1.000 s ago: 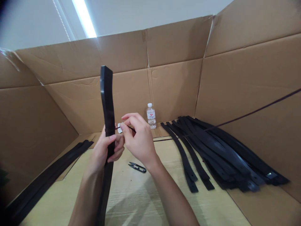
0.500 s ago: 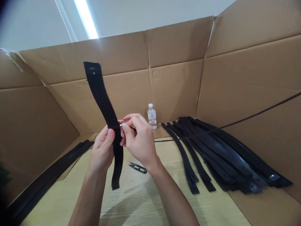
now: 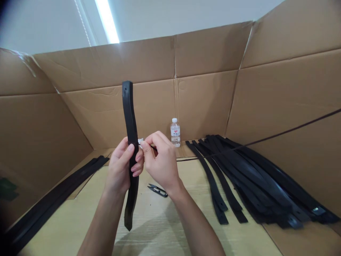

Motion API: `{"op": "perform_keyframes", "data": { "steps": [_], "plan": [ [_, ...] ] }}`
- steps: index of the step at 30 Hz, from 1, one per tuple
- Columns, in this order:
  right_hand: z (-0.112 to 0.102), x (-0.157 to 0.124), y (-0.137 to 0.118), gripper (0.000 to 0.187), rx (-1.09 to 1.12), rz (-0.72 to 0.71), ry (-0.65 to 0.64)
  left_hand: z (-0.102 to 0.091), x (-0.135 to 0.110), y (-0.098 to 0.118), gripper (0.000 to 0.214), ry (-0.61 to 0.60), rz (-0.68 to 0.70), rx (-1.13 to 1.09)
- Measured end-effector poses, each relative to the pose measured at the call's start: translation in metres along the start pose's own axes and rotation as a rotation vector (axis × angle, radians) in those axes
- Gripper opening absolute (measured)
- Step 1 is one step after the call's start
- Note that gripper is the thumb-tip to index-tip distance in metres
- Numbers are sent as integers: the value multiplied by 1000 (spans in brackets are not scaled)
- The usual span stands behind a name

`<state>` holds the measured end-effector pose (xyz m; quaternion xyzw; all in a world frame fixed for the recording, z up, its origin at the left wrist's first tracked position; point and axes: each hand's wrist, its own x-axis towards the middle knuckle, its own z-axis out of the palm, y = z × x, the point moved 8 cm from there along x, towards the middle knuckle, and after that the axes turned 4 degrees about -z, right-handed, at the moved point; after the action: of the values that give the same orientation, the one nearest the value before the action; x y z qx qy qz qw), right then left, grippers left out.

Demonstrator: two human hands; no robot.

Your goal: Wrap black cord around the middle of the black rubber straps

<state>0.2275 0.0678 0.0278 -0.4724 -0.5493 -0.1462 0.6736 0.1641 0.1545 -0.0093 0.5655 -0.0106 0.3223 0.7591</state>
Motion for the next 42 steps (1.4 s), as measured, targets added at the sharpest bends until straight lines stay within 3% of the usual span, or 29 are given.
{"op": "perform_keyframes", "data": {
  "steps": [5, 9, 15, 21, 23, 29, 33, 38, 42],
  "plan": [
    [6, -3, 9, 21, 68, 71, -45, -2, -1, 1, 32, 7, 25, 54],
    [16, -7, 18, 21, 199, 172, -97, -2, -5, -5, 49, -19, -55, 76],
    [26, -9, 19, 28, 380, 206, -182, 11, -12, -8, 83, -244, -187, -112],
    [29, -8, 12, 28, 427, 171, -190, 22, -14, -9, 85, -452, -226, -246],
    [27, -8, 14, 28, 372, 179, -168, 18, -11, -13, 77, -396, -214, -145],
    [14, -6, 19, 26, 92, 114, -47, -12, -3, -1, 40, 95, -61, 329],
    [11, -8, 21, 27, 87, 120, -3, -10, -4, -1, 34, 136, -36, 309],
    [20, -11, 19, 29, 384, 232, -87, -8, -6, 4, 34, 162, 32, 316],
    [14, -8, 8, 26, 407, 176, -85, -9, -8, 9, 34, 156, 58, 327]
  ]
}}
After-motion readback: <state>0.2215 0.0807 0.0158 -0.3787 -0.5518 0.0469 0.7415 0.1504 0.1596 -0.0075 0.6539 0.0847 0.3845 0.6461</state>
